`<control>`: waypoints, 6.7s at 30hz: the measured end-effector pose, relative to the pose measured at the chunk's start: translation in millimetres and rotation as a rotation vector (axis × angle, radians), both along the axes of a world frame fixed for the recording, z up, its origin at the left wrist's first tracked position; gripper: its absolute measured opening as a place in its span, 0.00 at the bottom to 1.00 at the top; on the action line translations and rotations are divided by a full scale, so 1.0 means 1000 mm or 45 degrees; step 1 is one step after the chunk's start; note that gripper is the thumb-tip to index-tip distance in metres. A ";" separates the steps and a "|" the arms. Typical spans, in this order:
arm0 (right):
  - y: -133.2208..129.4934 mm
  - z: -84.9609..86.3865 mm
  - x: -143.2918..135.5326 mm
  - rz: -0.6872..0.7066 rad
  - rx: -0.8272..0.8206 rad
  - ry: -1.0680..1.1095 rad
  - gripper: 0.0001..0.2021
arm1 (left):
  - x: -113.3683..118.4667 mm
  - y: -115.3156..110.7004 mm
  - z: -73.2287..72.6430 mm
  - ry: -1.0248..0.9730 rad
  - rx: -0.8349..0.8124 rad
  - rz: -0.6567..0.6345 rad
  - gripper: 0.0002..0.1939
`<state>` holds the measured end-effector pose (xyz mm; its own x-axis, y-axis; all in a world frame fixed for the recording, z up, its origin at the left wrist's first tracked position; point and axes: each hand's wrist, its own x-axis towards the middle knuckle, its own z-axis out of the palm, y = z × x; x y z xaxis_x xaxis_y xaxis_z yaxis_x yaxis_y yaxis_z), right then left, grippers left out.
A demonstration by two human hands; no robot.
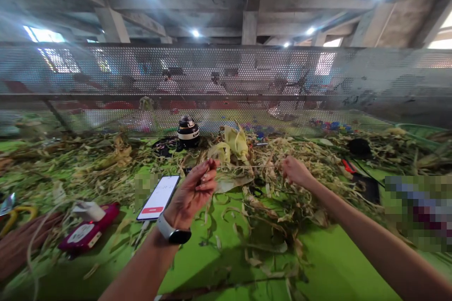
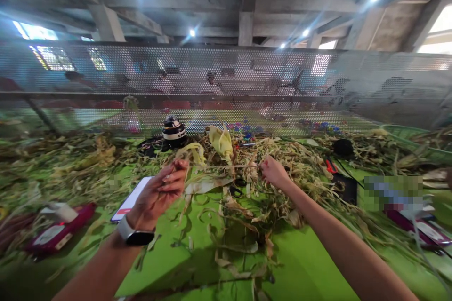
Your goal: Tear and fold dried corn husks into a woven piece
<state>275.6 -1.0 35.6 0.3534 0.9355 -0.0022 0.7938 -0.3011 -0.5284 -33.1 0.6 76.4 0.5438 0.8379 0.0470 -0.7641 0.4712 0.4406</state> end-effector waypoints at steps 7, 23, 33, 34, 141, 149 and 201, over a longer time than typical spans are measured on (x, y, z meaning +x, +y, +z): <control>-0.007 -0.007 0.029 -0.176 -0.141 -0.516 0.10 | -0.006 0.001 0.011 -0.047 -0.040 0.074 0.18; -0.004 0.010 0.006 -0.123 -0.016 -0.470 0.11 | -0.004 0.016 0.003 0.462 0.185 0.290 0.04; -0.016 0.036 -0.092 0.801 0.501 0.529 0.09 | 0.028 0.010 -0.006 0.706 0.294 0.185 0.09; -0.014 0.034 -0.095 0.807 0.518 0.545 0.09 | 0.029 0.010 -0.008 0.740 0.296 0.182 0.09; -0.005 0.009 -0.088 0.921 0.249 0.267 0.08 | 0.021 0.035 -0.070 0.911 0.164 -0.311 0.15; -0.003 0.010 -0.089 1.061 0.542 -0.034 0.07 | 0.018 0.037 -0.075 0.911 0.224 -0.378 0.14; -0.005 0.009 -0.088 0.934 0.519 -0.119 0.07 | 0.013 0.039 -0.070 1.157 0.591 -0.429 0.16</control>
<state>188.0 -5.8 44.4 -0.3620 0.8494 0.3842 0.7596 0.5076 -0.4066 -20.6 39.2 6.7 0.7351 0.6424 -0.2165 0.0780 0.2371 0.9683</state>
